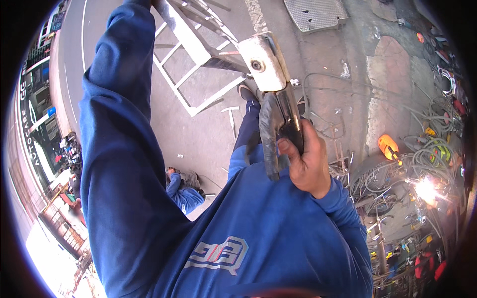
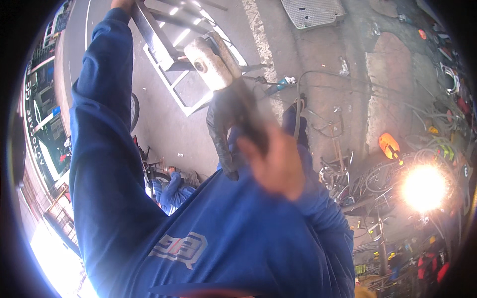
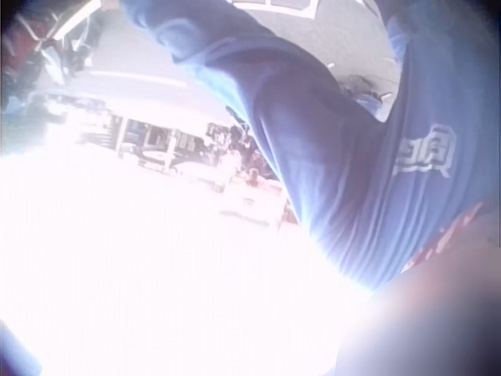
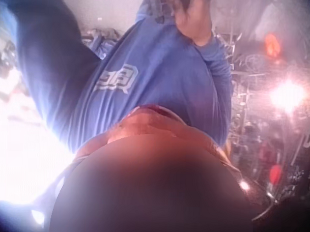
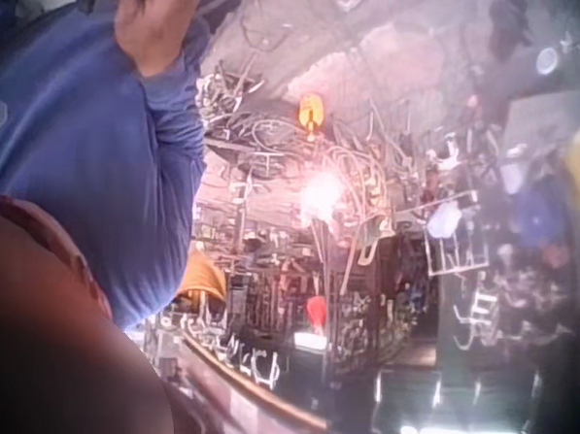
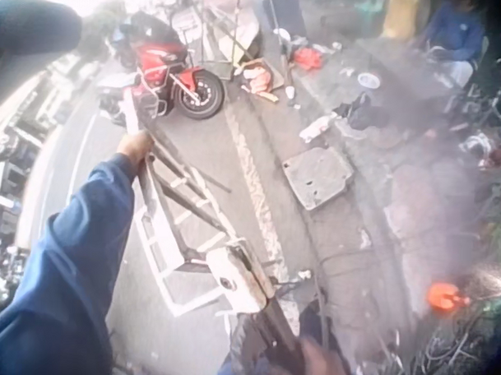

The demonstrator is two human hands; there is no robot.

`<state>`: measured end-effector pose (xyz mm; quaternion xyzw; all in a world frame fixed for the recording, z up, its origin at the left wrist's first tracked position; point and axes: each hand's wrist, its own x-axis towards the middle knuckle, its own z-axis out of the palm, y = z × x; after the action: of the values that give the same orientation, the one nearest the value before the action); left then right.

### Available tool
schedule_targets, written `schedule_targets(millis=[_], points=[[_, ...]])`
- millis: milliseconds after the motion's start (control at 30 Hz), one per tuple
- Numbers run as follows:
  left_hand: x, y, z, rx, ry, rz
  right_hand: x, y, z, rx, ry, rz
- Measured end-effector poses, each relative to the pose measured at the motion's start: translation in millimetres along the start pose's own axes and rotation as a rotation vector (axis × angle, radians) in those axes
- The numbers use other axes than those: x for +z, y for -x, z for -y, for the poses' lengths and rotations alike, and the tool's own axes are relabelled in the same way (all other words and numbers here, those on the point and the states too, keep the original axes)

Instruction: The person uses an angle grinder to smooth a metal frame, then switches to a welding torch to join metal pieces. They repeatedly position a curved metal bar against the frame and weld it in place, creating a ladder-like structure.

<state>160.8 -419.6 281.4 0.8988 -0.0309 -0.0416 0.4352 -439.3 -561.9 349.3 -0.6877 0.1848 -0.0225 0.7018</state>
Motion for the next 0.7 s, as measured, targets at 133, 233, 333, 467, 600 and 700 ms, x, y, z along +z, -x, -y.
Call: schedule_targets(millis=[133,233,333,467,600,700], points=[[-14,-38,17,0.254,-0.523,0.143,2,-4,0,0.005,0.001,0.031],[-18,-39,14,0.297,-0.727,0.139,5,-6,-1,0.043,-0.047,0.004],[-18,-17,-1,0.213,-0.693,0.052,7,-8,-2,0.008,-0.028,-0.003],[-15,15,-22,0.161,-0.619,0.009,7,-8,-3,0.022,-0.048,0.021],[-10,31,-32,0.109,-0.410,-0.043,9,-7,-4,0.053,-0.032,0.035],[-9,41,-38,0.089,-0.372,-0.015,9,-8,-5,0.101,-0.053,0.035]])
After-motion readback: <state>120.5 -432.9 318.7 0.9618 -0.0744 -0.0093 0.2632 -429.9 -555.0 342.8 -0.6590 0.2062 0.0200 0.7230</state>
